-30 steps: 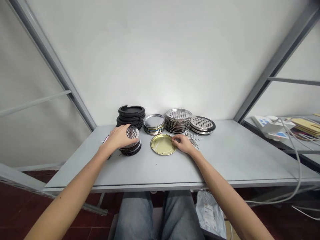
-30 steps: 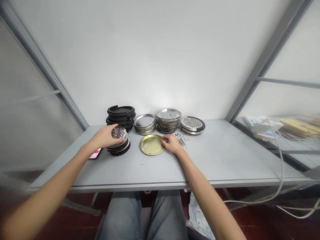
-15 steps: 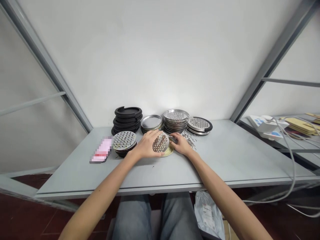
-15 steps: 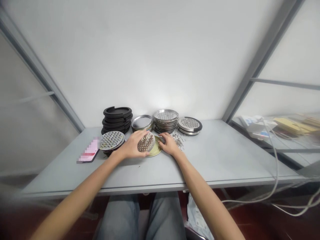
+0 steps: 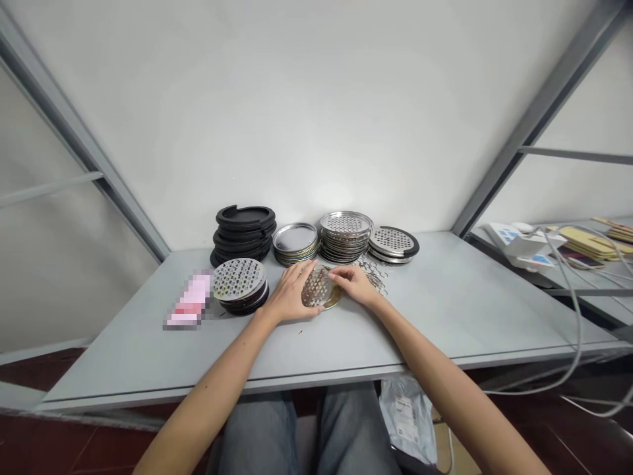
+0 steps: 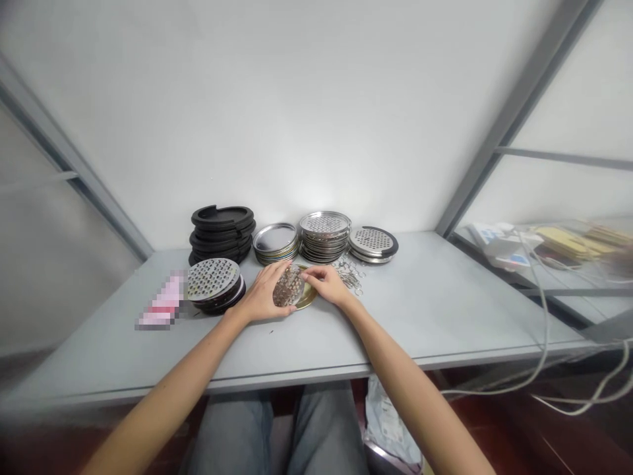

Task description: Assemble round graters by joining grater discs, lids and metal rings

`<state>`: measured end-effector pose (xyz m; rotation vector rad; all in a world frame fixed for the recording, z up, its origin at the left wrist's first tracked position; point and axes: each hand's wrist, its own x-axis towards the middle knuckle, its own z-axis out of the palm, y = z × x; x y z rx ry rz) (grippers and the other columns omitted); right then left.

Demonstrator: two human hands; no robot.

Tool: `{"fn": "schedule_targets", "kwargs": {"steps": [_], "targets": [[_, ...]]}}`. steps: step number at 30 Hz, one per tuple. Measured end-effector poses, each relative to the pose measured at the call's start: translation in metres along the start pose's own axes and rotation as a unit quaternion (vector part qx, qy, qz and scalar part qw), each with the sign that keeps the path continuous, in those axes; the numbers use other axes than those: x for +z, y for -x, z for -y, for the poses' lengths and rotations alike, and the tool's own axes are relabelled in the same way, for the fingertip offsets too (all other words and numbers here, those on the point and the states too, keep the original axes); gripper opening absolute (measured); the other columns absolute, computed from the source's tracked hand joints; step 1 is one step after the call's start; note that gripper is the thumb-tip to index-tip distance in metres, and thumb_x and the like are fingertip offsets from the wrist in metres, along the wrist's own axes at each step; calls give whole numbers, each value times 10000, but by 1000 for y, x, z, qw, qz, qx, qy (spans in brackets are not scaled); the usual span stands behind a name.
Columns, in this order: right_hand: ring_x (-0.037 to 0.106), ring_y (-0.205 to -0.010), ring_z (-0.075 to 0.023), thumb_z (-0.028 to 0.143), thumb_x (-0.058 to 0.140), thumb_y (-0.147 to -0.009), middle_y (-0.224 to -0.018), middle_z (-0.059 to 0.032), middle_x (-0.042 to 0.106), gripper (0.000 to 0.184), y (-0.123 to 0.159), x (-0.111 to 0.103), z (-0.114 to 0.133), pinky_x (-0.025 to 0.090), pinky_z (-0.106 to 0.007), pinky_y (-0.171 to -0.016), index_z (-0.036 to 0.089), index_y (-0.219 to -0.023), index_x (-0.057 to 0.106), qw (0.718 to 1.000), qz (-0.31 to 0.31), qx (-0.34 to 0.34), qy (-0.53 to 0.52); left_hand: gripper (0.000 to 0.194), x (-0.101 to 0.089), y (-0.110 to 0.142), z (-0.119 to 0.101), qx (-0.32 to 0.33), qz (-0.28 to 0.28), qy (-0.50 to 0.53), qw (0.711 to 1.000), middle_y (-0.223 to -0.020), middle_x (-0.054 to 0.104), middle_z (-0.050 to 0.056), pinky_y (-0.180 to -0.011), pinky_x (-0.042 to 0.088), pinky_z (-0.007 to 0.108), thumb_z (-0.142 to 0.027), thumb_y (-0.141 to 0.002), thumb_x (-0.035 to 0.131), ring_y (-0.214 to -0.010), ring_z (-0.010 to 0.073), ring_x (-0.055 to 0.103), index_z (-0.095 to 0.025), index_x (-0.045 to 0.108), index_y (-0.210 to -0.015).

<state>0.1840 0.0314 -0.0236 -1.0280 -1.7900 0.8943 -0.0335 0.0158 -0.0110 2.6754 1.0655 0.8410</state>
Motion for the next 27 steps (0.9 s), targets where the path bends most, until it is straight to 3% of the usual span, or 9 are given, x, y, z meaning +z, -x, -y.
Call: {"fn": "schedule_targets", "kwargs": {"steps": [4, 10, 15, 21, 27], "targets": [[545, -598, -138, 399, 665, -719, -666, -16, 655, 254, 0, 2, -1, 427, -265, -603, 148, -735, 703, 994, -9, 61, -90, 1012, 2, 0, 1, 4, -5, -4, 1000, -1448, 347, 132, -1122, 249, 480, -452, -616, 754, -1348, 323, 306, -195, 235, -1447], [538, -610, -119, 364, 679, -675, -699, -29, 662, 244, -5, -6, -11, 414, -235, -564, 140, -768, 712, 975, -111, 132, -140, 1197, -3, 1, 2, -38, -26, 23, 999, -1526, 206, 143, -1143, 212, 485, -560, -571, 772, -1404, 337, 199, -203, 81, -1482], [573, -631, -130, 404, 677, -668, -732, -57, 670, 311, -9, -20, -23, 426, -227, -535, 132, -819, 701, 955, -197, 164, -150, 1269, -5, 11, 6, -71, 25, 70, 995, -1520, 224, 166, -1114, 277, 467, -545, -582, 781, -1389, 332, 249, -196, -35, -1490], [578, -630, -130, 442, 691, -654, -744, -53, 662, 338, -10, -24, -31, 464, -240, -546, 142, -809, 693, 943, -245, 160, -157, 1172, -4, 16, 11, -88, 78, 57, 991, -1516, 252, 157, -1117, 272, 464, -557, -603, 760, -1380, 334, 267, -179, 99, -1494], [581, -601, -138, 465, 687, -664, -722, -54, 669, 345, -11, -24, -31, 461, -253, -527, 147, -796, 702, 948, -250, 140, -137, 1003, -10, 21, 13, -92, 71, 55, 992, -1458, 377, 128, -1104, 303, 442, -497, -649, 750, -1330, 311, 362, -196, 247, -1462]]}}
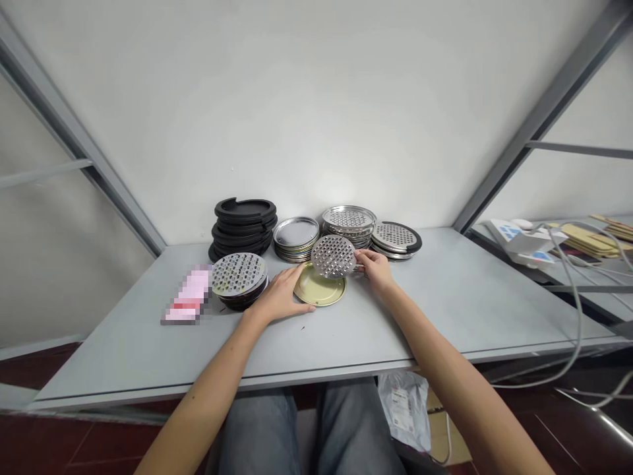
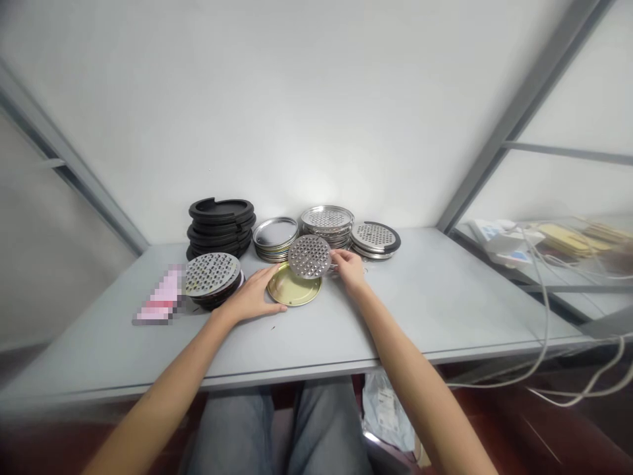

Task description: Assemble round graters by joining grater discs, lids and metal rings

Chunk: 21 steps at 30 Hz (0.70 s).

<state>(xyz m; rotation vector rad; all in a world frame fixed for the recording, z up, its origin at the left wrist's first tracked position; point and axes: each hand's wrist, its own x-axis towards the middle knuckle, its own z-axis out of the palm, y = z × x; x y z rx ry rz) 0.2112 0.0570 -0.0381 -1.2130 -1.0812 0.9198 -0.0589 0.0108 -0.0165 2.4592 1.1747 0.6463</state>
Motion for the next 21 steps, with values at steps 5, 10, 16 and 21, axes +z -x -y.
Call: {"fn": "schedule_targets", "kwargs": {"steps": [5, 10, 16, 21], "targets": [[599, -689, -165, 486, 693, -668, -792, -59, 694, 364, 5, 2, 6, 468, -276, -603, 154, -816, 707, 998, 8, -59, 24, 905, 0, 4, 1, -6, 6, 22, 1000, -1409, 441, 124, -1079, 344, 420, -428, -682, 744, -1286, 294, 423, -202, 304, -1440], [591, -667, -171, 490, 656, -712, -776, -67, 696, 370, 6, 1, 8, 458, -288, -597, 143, -830, 702, 992, -7, -109, 55, 940, 0, 4, 1, -21, -2, 34, 999, -1239, 563, 116, -1023, 398, 404, -408, -662, 766, -1153, 270, 528, -195, 292, -1445], [560, -621, -152, 497, 625, -752, -794, -61, 688, 381, 4, -4, 9, 464, -293, -602, 147, -884, 695, 987, -68, -140, 47, 883, -2, 4, 0, -11, -9, 31, 999, -1255, 563, 97, -1015, 410, 387, -420, -662, 764, -1142, 262, 536, -216, 352, -1416], [586, -667, -172, 518, 608, -767, -825, -71, 693, 400, 5, -6, 13, 488, -301, -611, 154, -905, 699, 981, -98, -161, 43, 841, -1, 4, -2, -1, -13, 29, 999, -1373, 485, 104, -1062, 378, 392, -441, -684, 739, -1242, 274, 473, -202, 370, -1401]]}}
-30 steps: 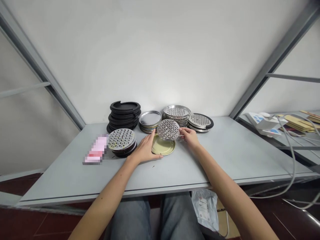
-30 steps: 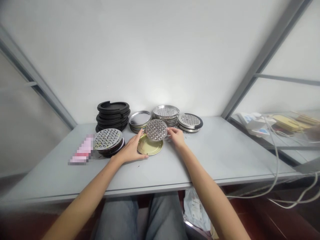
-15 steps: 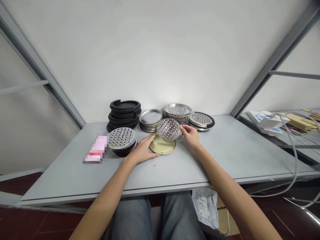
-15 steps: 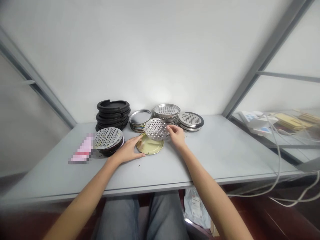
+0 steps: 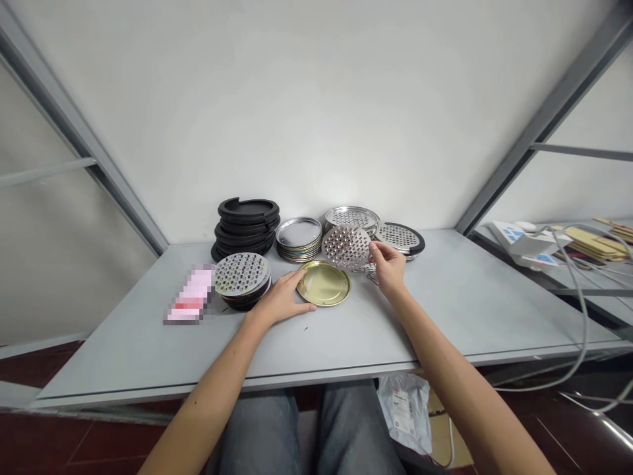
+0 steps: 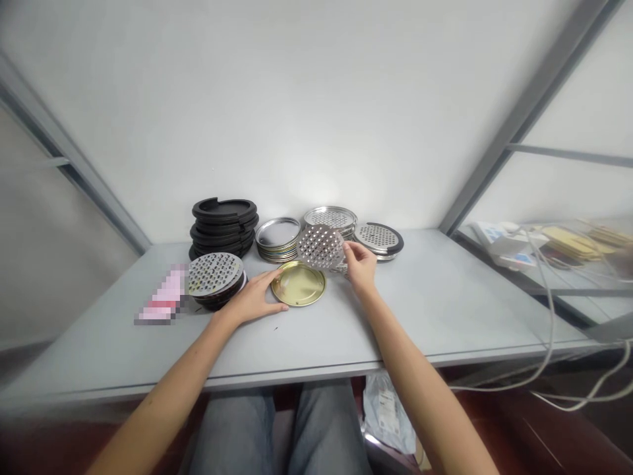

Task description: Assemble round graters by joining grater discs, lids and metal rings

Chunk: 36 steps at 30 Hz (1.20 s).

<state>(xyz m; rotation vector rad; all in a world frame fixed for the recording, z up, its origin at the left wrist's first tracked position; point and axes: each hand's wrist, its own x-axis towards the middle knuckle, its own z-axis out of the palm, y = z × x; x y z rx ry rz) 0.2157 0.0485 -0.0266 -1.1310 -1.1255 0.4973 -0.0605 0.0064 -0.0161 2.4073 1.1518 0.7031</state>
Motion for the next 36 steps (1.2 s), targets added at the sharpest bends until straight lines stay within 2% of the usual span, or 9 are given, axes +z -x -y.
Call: {"fn": "schedule_targets", "kwargs": {"steps": [9, 13, 16, 21, 26, 32, 36], "targets": [[595, -669, -166, 499, 653, -727, -824, -77, 707, 409, 2, 5, -6, 468, -284, -597, 132, -897, 710, 996, 71, 54, 0, 813, 5, -2, 1, -4, -16, -3, 1000, -1394, 455, 130, -1077, 356, 422, -488, -738, 686, -1278, 280, 433, -187, 341, -1410], [593, -652, -163, 507, 667, -707, -793, -74, 705, 425, 4, 7, -4, 461, -278, -580, 128, -892, 714, 994, 82, 69, 1, 780, 6, -2, 2, -3, -19, -7, 1000, -1375, 468, 137, -1064, 365, 429, -464, -753, 682, -1262, 284, 446, -181, 353, -1401], [590, -638, -164, 521, 665, -699, -795, -74, 704, 441, 3, 7, -4, 459, -279, -566, 129, -896, 713, 995, 70, 74, 3, 704, 6, -2, 1, -1, -17, -16, 1000, -1327, 508, 127, -1049, 378, 431, -447, -759, 679, -1237, 281, 461, -189, 413, -1358], [601, -661, -171, 485, 647, -736, -818, -77, 709, 386, 2, 5, -4, 474, -285, -591, 138, -893, 710, 998, 35, 43, 1, 442, 7, -2, 1, 20, -13, -29, 999, -1169, 593, 103, -1006, 418, 424, -433, -780, 656, -1153, 265, 509, -188, 584, -1141], [632, -733, -202, 475, 610, -779, -875, -86, 715, 371, 4, 4, 0, 502, -312, -635, 148, -923, 708, 1000, 4, -8, 27, 377, 9, -3, 5, 18, -23, -26, 999, -1152, 599, 100, -1013, 417, 421, -374, -790, 644, -1159, 258, 509, -198, 599, -1120], [643, -760, -218, 455, 612, -783, -864, -96, 716, 354, 4, 3, 4, 512, -328, -659, 135, -903, 707, 999, -15, -14, 35, 261, 8, -4, 4, 29, -34, -37, 998, -1034, 638, 88, -953, 445, 390, -306, -835, 588, -1077, 243, 532, -179, 625, -1060], [646, -782, -226, 466, 618, -775, -885, -97, 719, 359, 2, 0, 2, 513, -331, -662, 142, -900, 713, 999, -25, -8, 48, 228, 4, -3, 0, 18, -22, -51, 998, -918, 647, 65, -883, 468, 381, -312, -828, 596, -1006, 246, 535, -187, 638, -1015]]}}
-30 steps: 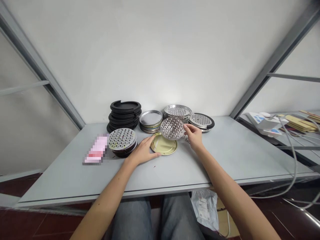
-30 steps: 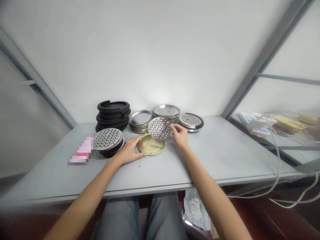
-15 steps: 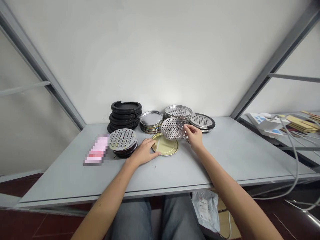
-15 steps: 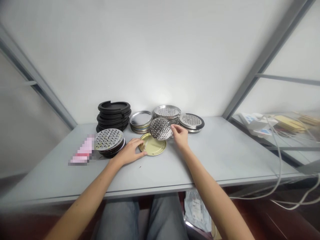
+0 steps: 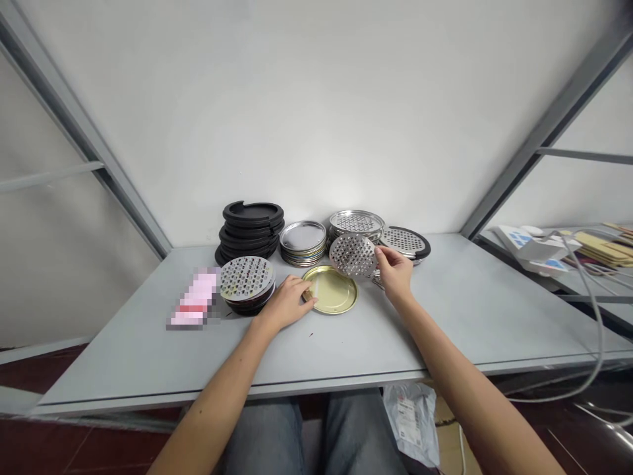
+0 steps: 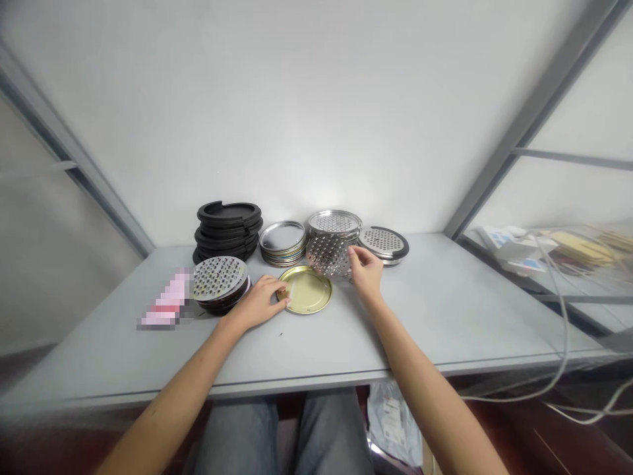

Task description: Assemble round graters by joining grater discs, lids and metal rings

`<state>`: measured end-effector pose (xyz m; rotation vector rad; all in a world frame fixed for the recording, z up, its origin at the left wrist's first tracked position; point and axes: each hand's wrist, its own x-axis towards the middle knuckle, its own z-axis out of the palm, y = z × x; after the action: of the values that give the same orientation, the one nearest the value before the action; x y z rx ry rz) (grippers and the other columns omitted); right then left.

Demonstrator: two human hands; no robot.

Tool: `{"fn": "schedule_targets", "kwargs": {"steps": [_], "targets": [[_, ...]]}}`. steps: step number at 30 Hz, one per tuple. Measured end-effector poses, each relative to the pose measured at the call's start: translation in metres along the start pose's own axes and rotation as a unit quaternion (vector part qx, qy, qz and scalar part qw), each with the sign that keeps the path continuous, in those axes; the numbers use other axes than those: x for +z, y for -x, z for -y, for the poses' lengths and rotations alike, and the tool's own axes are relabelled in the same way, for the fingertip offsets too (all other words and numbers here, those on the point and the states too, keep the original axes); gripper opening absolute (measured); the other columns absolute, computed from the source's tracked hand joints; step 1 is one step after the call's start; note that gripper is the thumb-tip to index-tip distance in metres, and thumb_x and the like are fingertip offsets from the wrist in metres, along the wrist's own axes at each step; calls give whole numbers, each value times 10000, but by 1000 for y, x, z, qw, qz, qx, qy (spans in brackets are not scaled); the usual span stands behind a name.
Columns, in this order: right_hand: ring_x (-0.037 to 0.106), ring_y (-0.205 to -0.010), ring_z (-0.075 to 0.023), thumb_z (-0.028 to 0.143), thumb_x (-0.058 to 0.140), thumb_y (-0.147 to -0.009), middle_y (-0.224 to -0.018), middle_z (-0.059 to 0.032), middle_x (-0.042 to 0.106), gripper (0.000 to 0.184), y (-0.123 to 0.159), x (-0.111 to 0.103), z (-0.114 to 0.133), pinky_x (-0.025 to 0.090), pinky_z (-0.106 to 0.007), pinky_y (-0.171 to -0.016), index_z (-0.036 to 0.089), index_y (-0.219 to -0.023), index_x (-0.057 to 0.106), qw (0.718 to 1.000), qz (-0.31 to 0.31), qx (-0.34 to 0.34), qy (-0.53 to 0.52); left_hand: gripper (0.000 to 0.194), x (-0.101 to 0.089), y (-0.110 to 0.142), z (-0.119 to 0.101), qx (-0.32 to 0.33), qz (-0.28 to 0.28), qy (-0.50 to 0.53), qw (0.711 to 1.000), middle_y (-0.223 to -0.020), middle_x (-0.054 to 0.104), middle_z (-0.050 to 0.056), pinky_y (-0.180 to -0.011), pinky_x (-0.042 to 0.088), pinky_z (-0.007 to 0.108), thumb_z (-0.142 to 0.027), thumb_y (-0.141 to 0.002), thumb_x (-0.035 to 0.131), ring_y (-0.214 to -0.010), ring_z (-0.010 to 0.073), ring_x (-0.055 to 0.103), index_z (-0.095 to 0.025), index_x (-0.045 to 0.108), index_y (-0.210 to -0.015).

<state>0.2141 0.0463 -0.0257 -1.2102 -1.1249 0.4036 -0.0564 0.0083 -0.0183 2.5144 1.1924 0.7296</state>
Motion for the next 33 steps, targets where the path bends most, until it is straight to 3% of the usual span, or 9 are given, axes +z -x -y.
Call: {"fn": "schedule_targets", "kwargs": {"steps": [7, 16, 22, 27, 33], "targets": [[640, -757, -217, 497, 634, -751, -878, -94, 721, 393, -2, 0, -7, 502, -315, -629, 145, -903, 720, 999, 26, 23, -4, 318, -1, 1, -1, -10, -1, 5, 1000, -1054, 629, 67, -931, 447, 400, -288, -792, 634, -1055, 251, 521, -210, 612, -1099], [574, -609, -144, 417, 681, -667, -744, -67, 692, 332, 1, 3, -6, 443, -254, -524, 138, -840, 731, 978, 131, 164, -11, 391, 2, 2, 2, -13, 4, -13, 1000, -1140, 583, 91, -981, 418, 404, -335, -807, 623, -1114, 266, 498, -187, 567, -1165], [568, -587, -140, 306, 657, -628, -673, -55, 673, 236, 5, 5, 1, 437, -253, -520, 129, -765, 733, 960, 179, 213, 13, 348, 1, 3, 1, -14, 8, -9, 1000, -1134, 580, 93, -978, 419, 410, -372, -813, 625, -1121, 268, 495, -184, 588, -1104], [571, -583, -134, 276, 650, -620, -659, -46, 672, 299, 6, 4, 5, 408, -235, -511, 126, -867, 727, 949, 216, 228, 14, 344, 1, 3, 0, -18, 14, 1, 1000, -1108, 579, 90, -959, 423, 406, -423, -815, 625, -1091, 259, 504, -188, 606, -1065], [540, -541, -119, 299, 626, -649, -586, -9, 636, 292, 9, 3, 6, 409, -231, -517, 122, -858, 728, 945, 253, 196, 70, 349, -1, 2, -3, -29, 16, 11, 999, -1091, 583, 82, -955, 418, 381, -453, -802, 637, -1083, 249, 508, -194, 626, -1037]]}}
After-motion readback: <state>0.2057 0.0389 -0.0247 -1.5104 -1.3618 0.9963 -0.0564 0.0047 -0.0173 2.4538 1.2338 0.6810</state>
